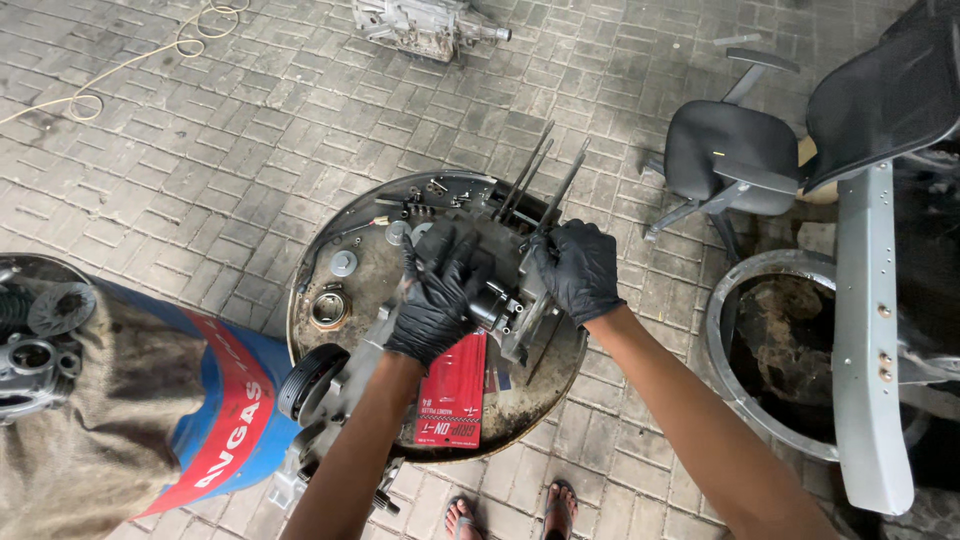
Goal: The person assembles a mechanical component, likely a starter motor, on top of a barrel. They insert a cylindrical part into the housing, rotate it to check alignment, and then use a wrench to tighten a bolt on the assembly.
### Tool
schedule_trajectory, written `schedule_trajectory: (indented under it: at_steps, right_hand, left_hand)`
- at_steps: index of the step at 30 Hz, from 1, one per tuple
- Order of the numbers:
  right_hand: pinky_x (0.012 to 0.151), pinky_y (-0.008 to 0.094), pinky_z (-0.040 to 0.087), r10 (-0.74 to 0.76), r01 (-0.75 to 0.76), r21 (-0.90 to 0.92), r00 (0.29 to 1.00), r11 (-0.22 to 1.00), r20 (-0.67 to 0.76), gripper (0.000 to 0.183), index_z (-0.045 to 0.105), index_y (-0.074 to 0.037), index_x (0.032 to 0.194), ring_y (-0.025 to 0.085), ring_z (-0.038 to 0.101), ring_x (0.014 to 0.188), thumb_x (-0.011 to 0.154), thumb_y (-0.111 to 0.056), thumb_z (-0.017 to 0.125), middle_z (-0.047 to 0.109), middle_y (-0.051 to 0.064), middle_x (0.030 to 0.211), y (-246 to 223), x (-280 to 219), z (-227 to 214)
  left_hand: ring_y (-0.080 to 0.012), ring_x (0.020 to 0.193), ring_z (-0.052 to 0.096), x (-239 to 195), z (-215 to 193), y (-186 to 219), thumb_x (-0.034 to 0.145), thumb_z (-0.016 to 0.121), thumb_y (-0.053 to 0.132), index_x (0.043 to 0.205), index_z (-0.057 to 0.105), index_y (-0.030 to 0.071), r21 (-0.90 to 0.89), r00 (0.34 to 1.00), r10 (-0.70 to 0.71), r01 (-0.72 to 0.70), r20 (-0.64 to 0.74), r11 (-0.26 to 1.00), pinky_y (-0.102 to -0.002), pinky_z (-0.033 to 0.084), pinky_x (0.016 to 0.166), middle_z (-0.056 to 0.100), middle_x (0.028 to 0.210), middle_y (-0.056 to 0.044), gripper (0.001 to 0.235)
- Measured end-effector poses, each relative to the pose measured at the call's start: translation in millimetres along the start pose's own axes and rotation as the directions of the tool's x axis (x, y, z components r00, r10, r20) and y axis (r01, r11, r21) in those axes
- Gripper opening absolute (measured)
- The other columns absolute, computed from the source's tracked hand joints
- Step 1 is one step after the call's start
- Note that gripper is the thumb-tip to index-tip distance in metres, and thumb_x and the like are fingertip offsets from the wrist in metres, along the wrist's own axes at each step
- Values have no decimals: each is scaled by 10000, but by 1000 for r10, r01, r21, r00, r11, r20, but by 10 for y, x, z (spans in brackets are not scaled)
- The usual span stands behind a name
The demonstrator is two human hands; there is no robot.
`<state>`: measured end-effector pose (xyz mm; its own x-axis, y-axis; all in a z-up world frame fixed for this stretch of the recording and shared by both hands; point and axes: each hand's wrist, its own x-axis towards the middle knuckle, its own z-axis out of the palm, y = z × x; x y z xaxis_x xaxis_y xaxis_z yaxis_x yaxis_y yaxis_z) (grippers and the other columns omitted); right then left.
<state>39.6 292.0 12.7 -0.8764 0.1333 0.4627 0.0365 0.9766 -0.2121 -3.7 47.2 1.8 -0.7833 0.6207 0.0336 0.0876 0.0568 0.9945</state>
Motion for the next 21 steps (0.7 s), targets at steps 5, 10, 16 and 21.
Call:
schedule_trajectory:
  at_steps: [5, 10, 16, 21]
  right_hand:
    - [689, 425, 502, -7, 7, 30, 1000, 1000, -3, 295, 670, -200, 738, 327, 650, 768, 928, -409, 585, 634, 57, 732, 19, -13, 27]
    - [659, 405, 517, -3, 5, 36, 999, 999, -55, 306, 648, -218, 675, 304, 652, 726, 928, -382, 600, 620, 50, 685, -39, -5, -63]
    - [713, 412, 493, 51, -51, -1, 996, 999, -68, 287, 678, -233, 694, 292, 652, 757, 907, -413, 611, 628, 27, 704, -74, -17, -16]
    - [709, 399, 498, 67, -68, -12, 993, 998, -97, 283, 686, -235, 687, 278, 655, 744, 909, -397, 621, 636, 29, 695, -89, -3, 36]
  left_hand:
    - [-289, 1276, 582, 89, 122, -1, 1062, 372, 460, 1311, 602, 103, -286, 998, -70, 66, -3, 956, -444, 134, 1268, 647, 1278, -83, 492]
    - [-197, 1103, 712, 239, 246, -312, 992, 516, 589, 1088, 670, 278, 900, 970, 240, -126, 25, 418, -511, 208, 1253, 713, 1092, -14, 360]
    - [-444, 1130, 661, 212, 191, -379, 1014, 505, 492, 1100, 632, 33, -787, 983, -180, 145, 43, 600, -604, 314, 1184, 687, 1102, -276, 484]
    - [-450, 1088, 650, 254, 262, -142, 1011, 567, 465, 1052, 636, -12, -990, 924, -356, 121, 140, -75, -609, 388, 1125, 676, 1044, -279, 484]
